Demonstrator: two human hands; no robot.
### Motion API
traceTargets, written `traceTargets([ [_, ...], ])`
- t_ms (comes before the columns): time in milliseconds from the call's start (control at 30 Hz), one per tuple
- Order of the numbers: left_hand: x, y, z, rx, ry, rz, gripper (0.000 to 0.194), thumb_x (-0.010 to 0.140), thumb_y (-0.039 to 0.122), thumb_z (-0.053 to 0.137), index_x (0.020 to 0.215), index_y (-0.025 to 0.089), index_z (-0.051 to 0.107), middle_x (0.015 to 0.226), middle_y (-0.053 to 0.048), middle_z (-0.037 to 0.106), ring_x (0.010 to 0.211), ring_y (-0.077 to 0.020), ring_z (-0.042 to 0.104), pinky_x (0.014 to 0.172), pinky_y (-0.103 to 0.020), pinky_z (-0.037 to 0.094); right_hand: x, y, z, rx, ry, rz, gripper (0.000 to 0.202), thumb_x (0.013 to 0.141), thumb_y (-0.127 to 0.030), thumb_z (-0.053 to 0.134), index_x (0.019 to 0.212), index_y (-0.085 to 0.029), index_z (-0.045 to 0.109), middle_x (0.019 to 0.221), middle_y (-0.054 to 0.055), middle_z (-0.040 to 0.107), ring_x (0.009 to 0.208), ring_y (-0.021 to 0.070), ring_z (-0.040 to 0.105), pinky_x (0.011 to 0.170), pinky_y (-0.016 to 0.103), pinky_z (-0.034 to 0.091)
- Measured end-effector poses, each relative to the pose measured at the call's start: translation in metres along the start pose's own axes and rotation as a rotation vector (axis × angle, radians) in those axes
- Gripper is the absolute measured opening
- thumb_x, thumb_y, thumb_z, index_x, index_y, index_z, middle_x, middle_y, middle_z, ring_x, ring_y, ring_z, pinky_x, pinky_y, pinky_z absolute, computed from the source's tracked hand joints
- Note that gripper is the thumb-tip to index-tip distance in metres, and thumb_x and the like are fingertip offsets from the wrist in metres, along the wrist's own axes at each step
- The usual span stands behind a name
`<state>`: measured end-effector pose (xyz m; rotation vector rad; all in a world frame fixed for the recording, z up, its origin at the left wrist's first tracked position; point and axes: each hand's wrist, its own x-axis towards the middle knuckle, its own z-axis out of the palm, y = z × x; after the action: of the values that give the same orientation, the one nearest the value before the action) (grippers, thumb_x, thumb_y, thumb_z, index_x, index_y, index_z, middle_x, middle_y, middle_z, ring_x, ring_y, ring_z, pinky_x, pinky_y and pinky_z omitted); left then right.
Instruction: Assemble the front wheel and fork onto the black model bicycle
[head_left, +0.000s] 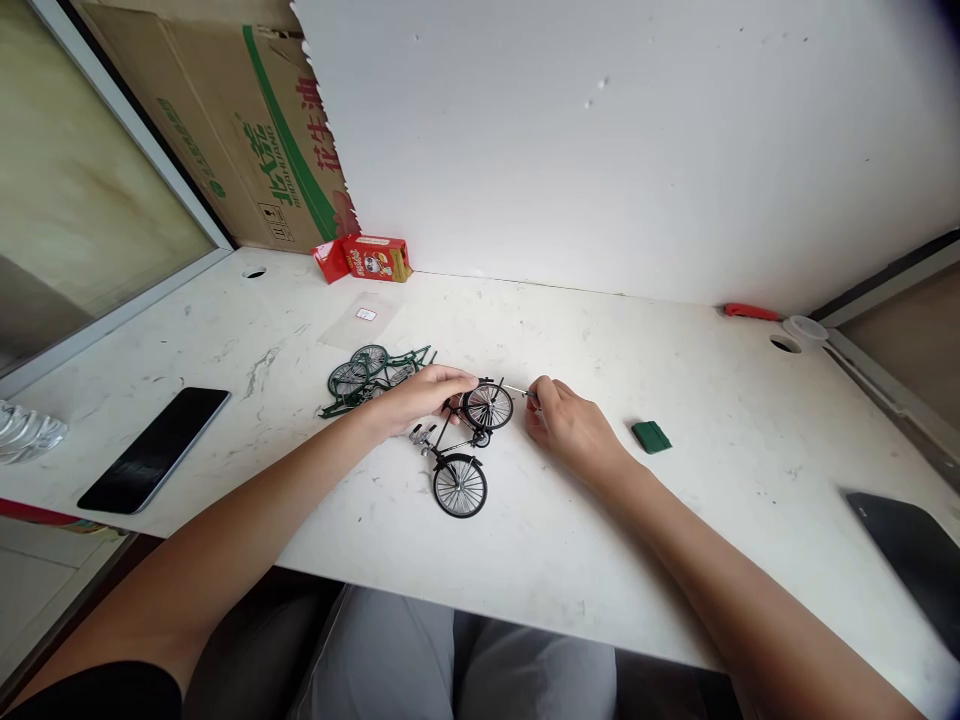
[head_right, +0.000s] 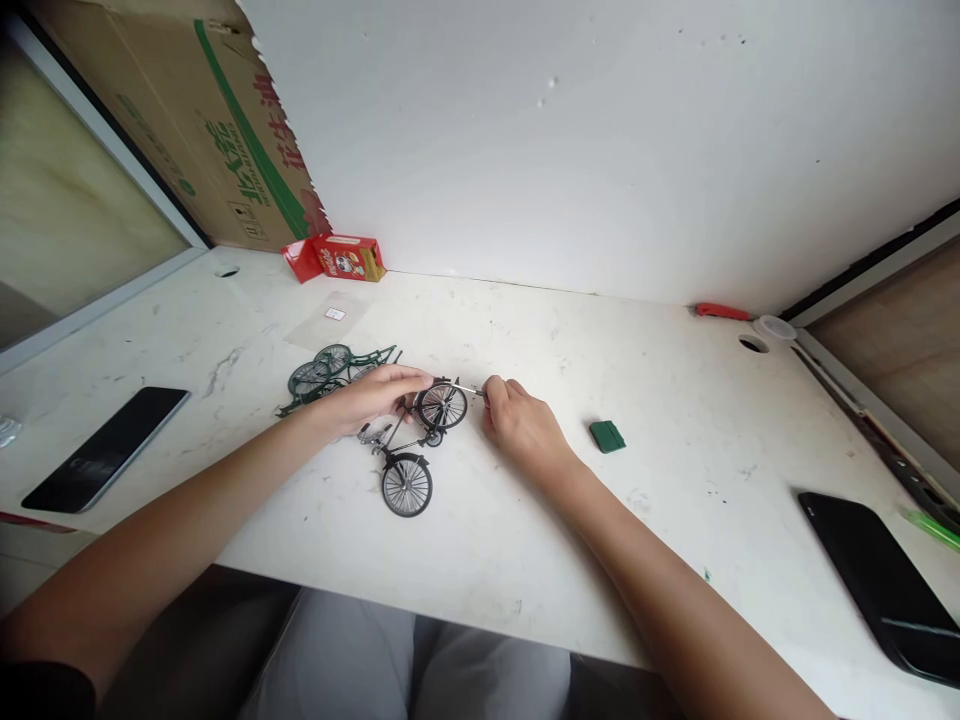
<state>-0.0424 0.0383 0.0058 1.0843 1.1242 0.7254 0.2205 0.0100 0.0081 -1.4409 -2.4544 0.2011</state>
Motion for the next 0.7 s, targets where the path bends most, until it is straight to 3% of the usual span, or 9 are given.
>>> traceTargets([
  [167,0.001,0.001,0.000,-0.076,-0.038,-0.020,0.037,0.090,0.045,0.079,0.108,0.012,0.077,0.093,-0.010,0.072,0.075,-0.0155,0.065,0.063,-0.029,0.059,-0.001,0.003,-0.005,0.568,0.090,0.131,0.031,0.093,-0.026,0.059,0.094,-0.029,0.028,0.090,0.000,0.059,0.068,0.0158,0.054,0.061,0.032,0.047],
  [333,-0.001,0.004,0.000,-0.114,-0.096,-0.057,0.041,0.087,0.046,0.082,0.111,0.013,0.077,0.102,-0.012,0.074,0.083,-0.0183,0.069,0.071,-0.034,0.065,0.000,0.007,-0.003,1.092,0.148,0.287,0.053,0.090,-0.042,0.075,0.093,-0.030,0.024,0.094,-0.005,0.058,0.069,0.0146,0.068,0.062,0.032,0.056],
  [567,-0.010,0.008,0.005,-0.060,-0.127,0.006,0.042,0.080,0.044,0.089,0.109,0.021,0.069,0.092,-0.002,0.064,0.083,-0.0160,0.066,0.073,-0.036,0.067,0.002,-0.002,-0.007,1.378,0.104,0.407,0.069,0.076,-0.053,0.092,0.093,-0.028,0.030,0.095,-0.004,0.063,0.082,0.0175,0.076,0.080,0.035,0.064],
  [700,-0.016,0.010,0.009,0.002,-0.188,0.067,0.040,0.082,0.051,0.086,0.102,0.018,0.074,0.105,-0.007,0.064,0.097,-0.0188,0.066,0.076,-0.036,0.068,0.001,-0.010,-0.009,1.451,0.103,0.437,0.070,0.074,-0.052,0.094,0.092,-0.028,0.031,0.095,-0.004,0.065,0.082,0.0168,0.076,0.088,0.036,0.064],
])
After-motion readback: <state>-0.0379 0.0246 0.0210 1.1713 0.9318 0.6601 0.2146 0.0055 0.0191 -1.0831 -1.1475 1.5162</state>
